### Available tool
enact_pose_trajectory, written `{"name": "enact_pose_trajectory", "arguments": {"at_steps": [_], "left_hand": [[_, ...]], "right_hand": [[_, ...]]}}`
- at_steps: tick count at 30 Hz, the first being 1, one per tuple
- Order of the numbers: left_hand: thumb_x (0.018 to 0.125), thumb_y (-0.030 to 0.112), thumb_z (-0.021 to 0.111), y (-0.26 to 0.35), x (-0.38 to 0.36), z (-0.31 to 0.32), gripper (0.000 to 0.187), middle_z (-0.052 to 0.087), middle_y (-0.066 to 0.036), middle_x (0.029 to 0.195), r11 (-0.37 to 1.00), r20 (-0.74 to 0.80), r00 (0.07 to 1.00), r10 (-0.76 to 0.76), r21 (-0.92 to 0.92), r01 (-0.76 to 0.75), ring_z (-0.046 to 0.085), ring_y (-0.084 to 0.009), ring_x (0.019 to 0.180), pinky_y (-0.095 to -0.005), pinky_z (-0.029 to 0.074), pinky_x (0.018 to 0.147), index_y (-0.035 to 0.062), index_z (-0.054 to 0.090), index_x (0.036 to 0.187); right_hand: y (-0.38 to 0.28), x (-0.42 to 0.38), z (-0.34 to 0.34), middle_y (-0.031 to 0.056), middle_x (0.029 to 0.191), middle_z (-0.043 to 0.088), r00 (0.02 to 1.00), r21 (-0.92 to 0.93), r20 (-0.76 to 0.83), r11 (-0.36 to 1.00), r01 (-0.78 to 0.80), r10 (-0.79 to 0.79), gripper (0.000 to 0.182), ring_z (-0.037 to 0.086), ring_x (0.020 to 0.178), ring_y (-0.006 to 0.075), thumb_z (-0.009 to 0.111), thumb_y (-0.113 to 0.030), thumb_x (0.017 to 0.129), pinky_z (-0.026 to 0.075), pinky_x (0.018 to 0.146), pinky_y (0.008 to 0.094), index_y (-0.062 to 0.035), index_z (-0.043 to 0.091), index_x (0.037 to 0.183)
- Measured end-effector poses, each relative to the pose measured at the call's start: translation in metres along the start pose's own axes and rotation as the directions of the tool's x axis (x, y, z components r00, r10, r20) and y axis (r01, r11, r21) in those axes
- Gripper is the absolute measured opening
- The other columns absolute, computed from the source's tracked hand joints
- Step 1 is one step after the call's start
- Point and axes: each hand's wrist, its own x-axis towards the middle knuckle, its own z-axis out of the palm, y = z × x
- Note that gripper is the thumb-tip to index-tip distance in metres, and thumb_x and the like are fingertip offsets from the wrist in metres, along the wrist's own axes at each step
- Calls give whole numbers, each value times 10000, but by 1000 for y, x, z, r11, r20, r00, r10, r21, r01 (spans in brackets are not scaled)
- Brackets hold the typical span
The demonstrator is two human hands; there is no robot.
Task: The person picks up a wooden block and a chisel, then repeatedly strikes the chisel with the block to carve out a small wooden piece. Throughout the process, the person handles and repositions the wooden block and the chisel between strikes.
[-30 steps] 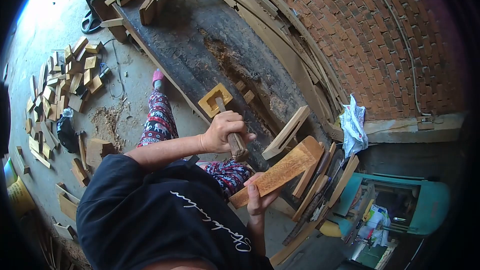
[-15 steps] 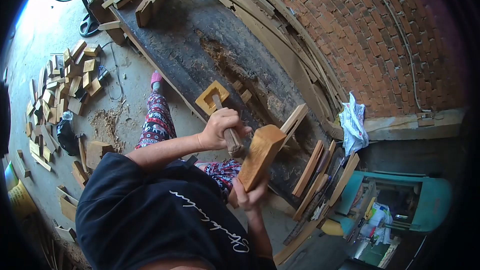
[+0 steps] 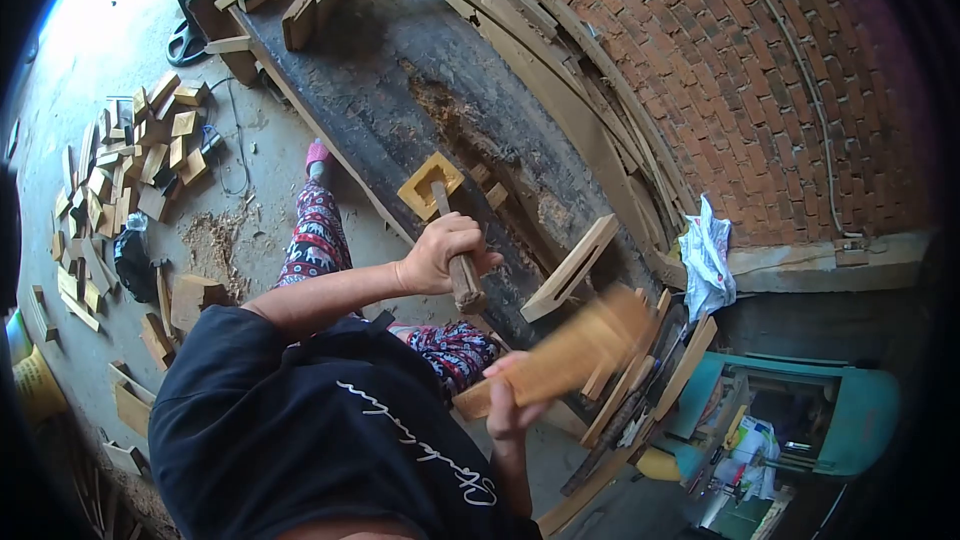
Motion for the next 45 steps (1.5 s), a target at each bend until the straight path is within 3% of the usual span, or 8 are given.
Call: {"name": "enact_pose_trajectory", "arguments": {"at_steps": [4,5,6,10,14,26,34,45], "left_hand": [[741,123,806,-1,1,4,309,534,-38,652,999,28,1000,1,36,-2,550,-261,629,-375,374,587,124,510,652],[741,123,806,-2,3,1,309,534,-38,652,999,28,1000,7,35,-8,550,-261,629,-375,374,587,124,510,652],[741,124,806,-4,4,-2,309,534,-38,651,998,4,1000,14,57,-15,554,-260,635,-376,373,587,124,510,652],[778,185,778,-13,4,-19,302,544,-81,663,998,118,993,9,-60,-2,573,-307,678,-410,404,628,96,512,666],[796,198,784,-12,8,-35,330,536,-84,627,993,208,976,67,-105,-46,569,-297,622,-399,412,577,80,511,652],[922,198,699,-18,60,-74,309,494,54,650,752,-262,824,-503,-603,267,454,-29,602,-225,365,527,94,486,723],[947,204,615,-38,91,-70,281,424,38,622,849,-9,934,-358,-420,321,364,-50,521,-246,268,478,116,430,755],[847,366,759,-54,111,-51,377,596,7,732,848,164,880,-446,-236,474,536,-64,705,-275,467,656,26,601,801]], "right_hand": [[-14,15,34,159,921,571,879,247,-136,843,478,-458,412,586,714,234,581,-359,829,497,728,353,8,493,995],[11,1,-16,145,993,556,885,-465,368,768,440,-284,454,594,735,251,631,-310,818,504,766,369,8,469,1100],[50,-8,-12,125,983,550,917,-528,359,771,355,-176,531,600,751,261,669,-224,800,502,773,377,17,440,1214],[24,-2,0,134,952,561,990,-155,63,981,-113,124,674,592,713,184,650,-139,800,500,701,300,39,326,1364],[17,3,-10,119,854,551,994,-39,48,995,-96,97,692,565,690,173,583,-125,860,500,662,297,0,211,1430],[8,-1,4,98,1117,498,931,-25,48,932,-361,362,625,488,1027,175,653,-233,824,405,921,331,-15,374,1339],[12,-2,1,96,1084,526,950,21,51,951,-309,308,565,528,992,161,670,-160,843,451,883,326,-6,391,1309],[0,1,0,87,1098,530,941,25,7,941,-339,339,600,525,989,153,651,-191,835,446,869,305,-3,397,1345]]}}
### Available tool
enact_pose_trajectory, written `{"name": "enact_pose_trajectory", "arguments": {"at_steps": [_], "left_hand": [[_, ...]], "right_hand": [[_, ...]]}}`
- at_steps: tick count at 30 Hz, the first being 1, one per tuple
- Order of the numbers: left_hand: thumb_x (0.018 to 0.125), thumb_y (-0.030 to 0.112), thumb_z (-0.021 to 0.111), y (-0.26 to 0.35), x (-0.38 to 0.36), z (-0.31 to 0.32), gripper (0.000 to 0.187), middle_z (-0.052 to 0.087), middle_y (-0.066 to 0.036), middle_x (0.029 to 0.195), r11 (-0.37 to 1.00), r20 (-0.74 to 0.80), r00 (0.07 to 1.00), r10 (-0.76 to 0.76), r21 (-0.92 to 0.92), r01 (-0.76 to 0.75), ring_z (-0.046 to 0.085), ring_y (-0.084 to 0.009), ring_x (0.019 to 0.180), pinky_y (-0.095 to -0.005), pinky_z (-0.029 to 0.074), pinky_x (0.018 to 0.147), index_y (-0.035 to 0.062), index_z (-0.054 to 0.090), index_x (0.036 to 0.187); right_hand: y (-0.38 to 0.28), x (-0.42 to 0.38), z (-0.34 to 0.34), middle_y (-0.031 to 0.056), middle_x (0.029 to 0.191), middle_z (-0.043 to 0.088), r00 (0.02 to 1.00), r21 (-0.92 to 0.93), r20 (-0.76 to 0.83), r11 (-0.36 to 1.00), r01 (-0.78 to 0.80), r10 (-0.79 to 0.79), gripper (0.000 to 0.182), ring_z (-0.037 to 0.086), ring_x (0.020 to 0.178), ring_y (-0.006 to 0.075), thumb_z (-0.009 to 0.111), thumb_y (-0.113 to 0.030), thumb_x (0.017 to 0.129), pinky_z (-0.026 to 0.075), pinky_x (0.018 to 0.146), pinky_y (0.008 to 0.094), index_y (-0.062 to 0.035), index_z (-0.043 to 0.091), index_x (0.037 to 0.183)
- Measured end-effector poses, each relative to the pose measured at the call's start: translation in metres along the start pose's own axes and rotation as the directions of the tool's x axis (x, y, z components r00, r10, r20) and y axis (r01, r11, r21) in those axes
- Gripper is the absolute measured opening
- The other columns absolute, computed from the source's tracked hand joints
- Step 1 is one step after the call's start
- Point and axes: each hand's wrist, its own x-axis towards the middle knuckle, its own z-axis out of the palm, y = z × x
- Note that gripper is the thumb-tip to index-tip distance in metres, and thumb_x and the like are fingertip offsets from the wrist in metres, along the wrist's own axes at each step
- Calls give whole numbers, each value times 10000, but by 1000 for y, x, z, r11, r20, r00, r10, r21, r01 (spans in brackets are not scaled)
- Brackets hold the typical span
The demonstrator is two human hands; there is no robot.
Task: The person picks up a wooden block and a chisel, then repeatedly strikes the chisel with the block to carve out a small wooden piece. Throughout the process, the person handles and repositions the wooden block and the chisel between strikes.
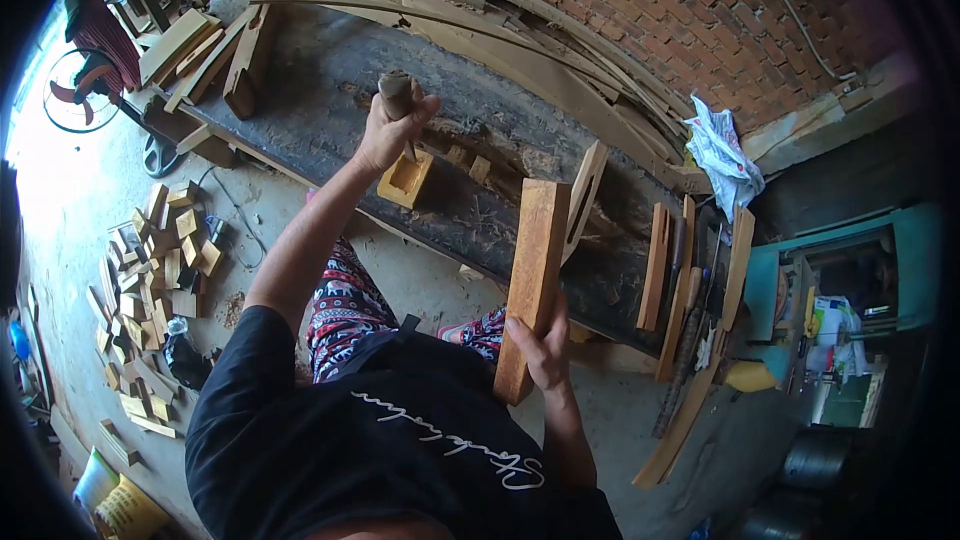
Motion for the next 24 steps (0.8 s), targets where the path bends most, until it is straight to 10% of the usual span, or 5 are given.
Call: {"name": "enact_pose_trajectory", "arguments": {"at_steps": [7,11,24], "left_hand": [[888,184,670,16,-21,11,341,426,66,627,1000,-47,999,13,14,-12,376,-44,578,-258,308,525,111,425,662],[907,167,640,12,-19,10,347,452,42,606,984,-106,994,29,-173,-47,417,-49,539,-254,311,489,124,401,659],[905,174,688,-4,-10,11,368,445,54,600,991,-208,969,136,19,-135,394,-44,536,-251,322,486,105,422,660]], "right_hand": [[-1,5,2,82,1125,520,999,25,3,999,33,-33,594,518,1004,146,642,-171,843,443,878,297,-5,388,1354],[-4,12,0,100,1098,538,997,7,15,997,75,-75,568,558,974,162,671,-163,848,478,856,315,2,396,1318],[-43,50,4,120,1086,561,981,-151,75,971,188,-178,637,575,970,189,716,-216,811,486,857,346,13,403,1316]]}}
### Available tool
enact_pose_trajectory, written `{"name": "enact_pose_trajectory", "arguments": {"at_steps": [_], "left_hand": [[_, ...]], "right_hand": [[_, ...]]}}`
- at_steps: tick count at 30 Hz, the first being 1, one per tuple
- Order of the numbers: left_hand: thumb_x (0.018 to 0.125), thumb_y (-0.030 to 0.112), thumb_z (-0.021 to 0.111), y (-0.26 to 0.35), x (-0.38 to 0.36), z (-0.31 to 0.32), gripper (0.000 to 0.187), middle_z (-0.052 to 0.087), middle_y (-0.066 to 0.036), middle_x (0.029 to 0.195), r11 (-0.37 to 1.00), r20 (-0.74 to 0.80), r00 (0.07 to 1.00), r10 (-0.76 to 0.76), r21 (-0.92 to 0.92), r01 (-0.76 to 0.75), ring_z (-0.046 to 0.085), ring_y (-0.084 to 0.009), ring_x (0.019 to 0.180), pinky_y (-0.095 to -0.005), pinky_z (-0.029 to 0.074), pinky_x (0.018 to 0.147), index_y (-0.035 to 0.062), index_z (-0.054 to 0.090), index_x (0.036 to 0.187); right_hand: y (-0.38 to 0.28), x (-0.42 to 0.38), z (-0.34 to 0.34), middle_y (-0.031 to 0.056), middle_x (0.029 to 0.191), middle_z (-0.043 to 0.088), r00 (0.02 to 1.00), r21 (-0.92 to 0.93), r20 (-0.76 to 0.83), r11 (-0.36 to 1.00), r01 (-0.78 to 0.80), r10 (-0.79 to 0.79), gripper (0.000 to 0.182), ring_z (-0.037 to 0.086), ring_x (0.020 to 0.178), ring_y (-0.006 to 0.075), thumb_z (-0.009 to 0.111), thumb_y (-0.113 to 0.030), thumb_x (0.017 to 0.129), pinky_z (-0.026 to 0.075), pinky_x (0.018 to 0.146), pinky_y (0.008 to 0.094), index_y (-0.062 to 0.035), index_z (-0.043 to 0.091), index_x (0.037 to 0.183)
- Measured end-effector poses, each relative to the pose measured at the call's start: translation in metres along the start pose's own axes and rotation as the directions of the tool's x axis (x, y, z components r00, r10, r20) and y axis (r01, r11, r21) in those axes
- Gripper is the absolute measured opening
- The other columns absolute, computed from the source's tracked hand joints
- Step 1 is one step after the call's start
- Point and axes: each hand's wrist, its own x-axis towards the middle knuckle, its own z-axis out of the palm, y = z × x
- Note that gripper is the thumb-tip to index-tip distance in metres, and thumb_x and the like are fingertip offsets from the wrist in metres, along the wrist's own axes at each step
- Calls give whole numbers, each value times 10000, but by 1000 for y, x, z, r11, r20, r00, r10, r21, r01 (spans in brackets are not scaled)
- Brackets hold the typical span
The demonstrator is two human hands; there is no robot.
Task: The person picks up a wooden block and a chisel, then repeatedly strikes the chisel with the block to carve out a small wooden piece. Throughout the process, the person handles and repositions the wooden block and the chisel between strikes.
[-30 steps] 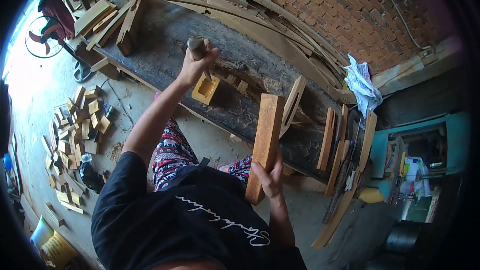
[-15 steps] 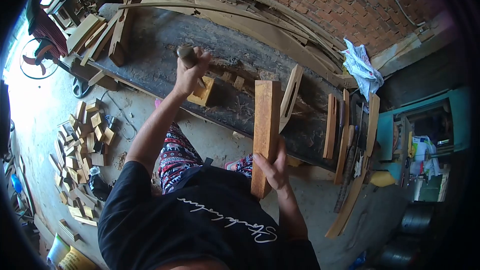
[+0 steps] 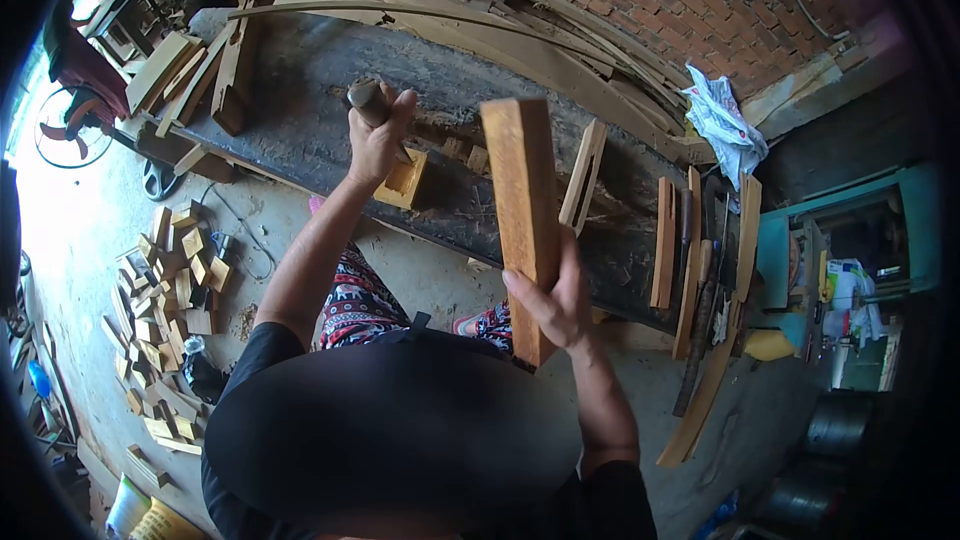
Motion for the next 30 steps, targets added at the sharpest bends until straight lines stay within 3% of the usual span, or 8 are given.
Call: {"name": "enact_pose_trajectory", "arguments": {"at_steps": [9,11,14,19,22,25,27,30], "left_hand": [[863,262,743,-6,7,13,345,537,0,687,986,44,999,-30,164,22,458,-85,652,-291,426,599,22,534,731],[867,238,721,-3,7,21,319,559,-8,697,999,38,999,2,41,-3,474,-81,656,-293,440,605,6,541,743],[859,246,725,-2,19,16,325,548,6,661,993,37,997,-63,107,59,467,-70,624,-282,432,578,9,547,725],[856,139,677,-5,26,18,196,531,50,650,972,136,972,-190,163,168,463,-40,572,-244,401,528,70,545,728],[829,225,742,-13,32,12,239,621,8,776,974,371,902,-221,27,227,531,-65,660,-255,445,586,34,654,942],[828,187,745,-13,36,8,432,669,-16,983,938,535,810,-243,-85,337,582,-94,737,-242,465,624,48,619,1218],[829,155,751,-18,40,-1,639,621,-124,1236,823,710,658,-251,-201,532,662,-292,1058,-434,567,872,34,450,1380],[836,286,769,-20,45,-9,388,543,-23,836,792,670,692,-270,-255,555,514,-131,693,-295,426,595,60,541,1054]], "right_hand": [[-96,103,0,196,1092,593,843,-160,52,829,537,-536,671,623,975,267,703,-309,828,512,852,394,9,381,1325],[-86,125,-3,245,1101,624,929,-394,364,891,225,-74,743,648,1002,288,747,-356,803,525,841,412,36,395,1327],[-119,141,-27,190,1145,603,929,-567,368,802,187,44,747,606,1039,231,739,-355,814,483,900,337,35,402,1355],[-136,141,-14,219,1098,602,868,-49,209,882,469,-450,728,623,1003,276,739,-419,801,532,839,369,47,433,1269],[-100,146,-13,172,1222,548,894,-524,447,817,240,24,815,552,1101,211,733,-334,822,461,940,348,26,339,1438],[-99,130,-21,179,1272,540,883,-345,441,938,0,163,858,541,1154,194,748,-314,814,435,993,344,46,309,1457],[-97,115,-20,165,1275,538,889,-266,435,964,-23,141,841,534,1154,192,743,-290,818,431,991,337,42,312,1459],[-85,96,-18,121,1262,528,919,-60,392,998,-22,44,755,515,1146,177,733,-236,828,427,975,311,12,358,1435]]}}
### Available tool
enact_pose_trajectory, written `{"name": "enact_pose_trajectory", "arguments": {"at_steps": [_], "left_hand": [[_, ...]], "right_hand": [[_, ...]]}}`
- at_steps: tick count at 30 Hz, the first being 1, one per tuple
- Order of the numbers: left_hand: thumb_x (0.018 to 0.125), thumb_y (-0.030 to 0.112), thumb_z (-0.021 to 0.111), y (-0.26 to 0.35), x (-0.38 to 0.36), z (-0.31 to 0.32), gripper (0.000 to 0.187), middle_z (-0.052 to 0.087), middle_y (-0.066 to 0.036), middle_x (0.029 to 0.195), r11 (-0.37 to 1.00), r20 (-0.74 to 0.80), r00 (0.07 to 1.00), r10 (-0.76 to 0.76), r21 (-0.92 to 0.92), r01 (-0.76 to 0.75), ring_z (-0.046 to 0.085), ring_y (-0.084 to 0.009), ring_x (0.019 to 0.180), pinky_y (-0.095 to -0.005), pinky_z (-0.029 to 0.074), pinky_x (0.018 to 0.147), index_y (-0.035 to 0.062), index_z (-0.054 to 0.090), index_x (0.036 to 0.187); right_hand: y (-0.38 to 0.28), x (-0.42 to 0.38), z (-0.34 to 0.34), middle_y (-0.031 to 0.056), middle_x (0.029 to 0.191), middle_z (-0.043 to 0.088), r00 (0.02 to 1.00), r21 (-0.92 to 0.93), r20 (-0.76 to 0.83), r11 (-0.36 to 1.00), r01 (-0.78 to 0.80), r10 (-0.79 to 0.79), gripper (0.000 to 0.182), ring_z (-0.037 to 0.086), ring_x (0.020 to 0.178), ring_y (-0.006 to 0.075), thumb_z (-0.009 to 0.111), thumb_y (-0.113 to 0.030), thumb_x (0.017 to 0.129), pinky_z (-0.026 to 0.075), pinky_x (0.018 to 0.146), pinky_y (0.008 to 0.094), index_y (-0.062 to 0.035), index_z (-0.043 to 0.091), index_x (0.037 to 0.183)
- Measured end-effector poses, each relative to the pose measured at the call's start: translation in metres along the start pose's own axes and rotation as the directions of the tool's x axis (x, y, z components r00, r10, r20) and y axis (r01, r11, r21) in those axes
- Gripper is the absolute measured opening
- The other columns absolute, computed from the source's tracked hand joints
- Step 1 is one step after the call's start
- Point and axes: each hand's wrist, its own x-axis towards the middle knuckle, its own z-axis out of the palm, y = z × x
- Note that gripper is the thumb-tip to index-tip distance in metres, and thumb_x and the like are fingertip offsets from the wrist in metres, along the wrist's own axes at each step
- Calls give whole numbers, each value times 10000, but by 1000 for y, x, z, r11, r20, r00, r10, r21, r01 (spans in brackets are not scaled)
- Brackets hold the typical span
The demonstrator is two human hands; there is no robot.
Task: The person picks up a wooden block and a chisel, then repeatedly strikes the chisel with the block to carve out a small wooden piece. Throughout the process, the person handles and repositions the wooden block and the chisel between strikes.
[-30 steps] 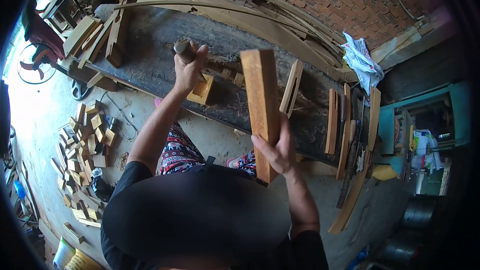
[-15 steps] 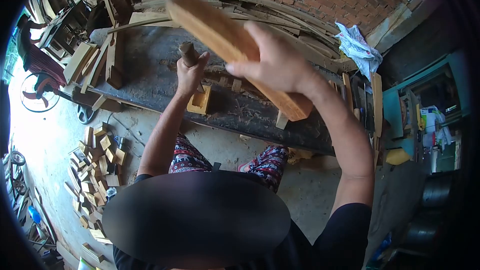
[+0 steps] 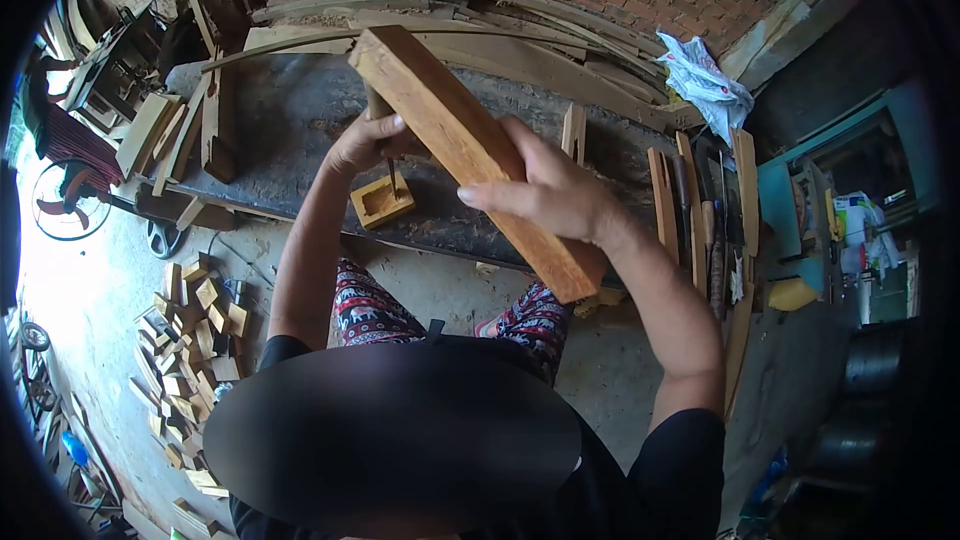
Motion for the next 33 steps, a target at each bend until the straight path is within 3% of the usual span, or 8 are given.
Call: {"name": "enact_pose_trajectory", "arguments": {"at_steps": [1,2,7,9,17,26,29,33], "left_hand": [[839,351,778,3,0,1,341,504,28,637,1000,-24,1000,6,-29,-6,440,-51,510,-225,356,457,73,587,891],[852,404,762,2,2,6,383,458,38,561,963,-254,955,154,253,-89,407,-46,470,-232,323,430,108,532,772],[885,384,737,-3,-12,23,363,472,53,590,941,-498,824,270,317,-117,422,-38,491,-230,347,450,99,553,757],[885,338,749,-4,-16,39,334,499,64,641,907,-559,746,362,395,-143,433,-29,559,-219,364,505,73,575,778],[910,251,728,-13,-21,40,250,499,63,641,851,-554,666,499,458,-257,446,-37,552,-222,351,500,104,565,790],[883,237,747,-17,-19,54,236,580,37,759,821,-461,762,454,548,-158,495,-44,713,-229,438,664,40,618,872],[887,207,726,-24,-8,57,212,600,27,780,848,-394,782,482,435,-303,497,-47,724,-235,444,670,24,643,958],[879,235,726,-19,-3,63,243,579,29,757,843,-394,833,388,518,-147,484,-45,715,-242,446,655,24,639,964]], "right_hand": [[5,-5,2,121,1262,528,1000,-1,0,1000,1,-1,755,515,1146,177,733,-236,828,427,975,311,12,358,1435],[9,-11,3,138,1216,549,998,-11,-60,1000,2,-3,740,547,1099,189,740,-285,816,450,948,325,26,387,1387],[9,-22,-2,144,1097,568,964,-66,-251,995,71,-86,668,588,1012,210,747,-357,803,518,831,348,23,457,1269],[-21,-20,-6,129,1003,559,885,-163,-320,939,302,-340,605,597,905,206,729,-351,810,532,747,321,-1,475,1233],[-63,-17,-16,85,1034,570,837,-139,-358,910,390,-413,543,573,942,167,714,-255,829,499,801,313,-4,465,1241],[-57,8,-10,112,1033,576,747,-144,-398,841,522,-532,521,597,864,166,727,-270,833,506,747,295,-1,458,1190],[-15,27,-14,152,983,617,985,-487,-13,862,144,-172,631,631,896,228,756,-380,801,534,778,382,23,472,1195],[-35,19,-41,178,1206,590,1000,-506,-8,863,-5,1,752,596,1095,237,737,-339,814,493,923,349,24,416,1390]]}}
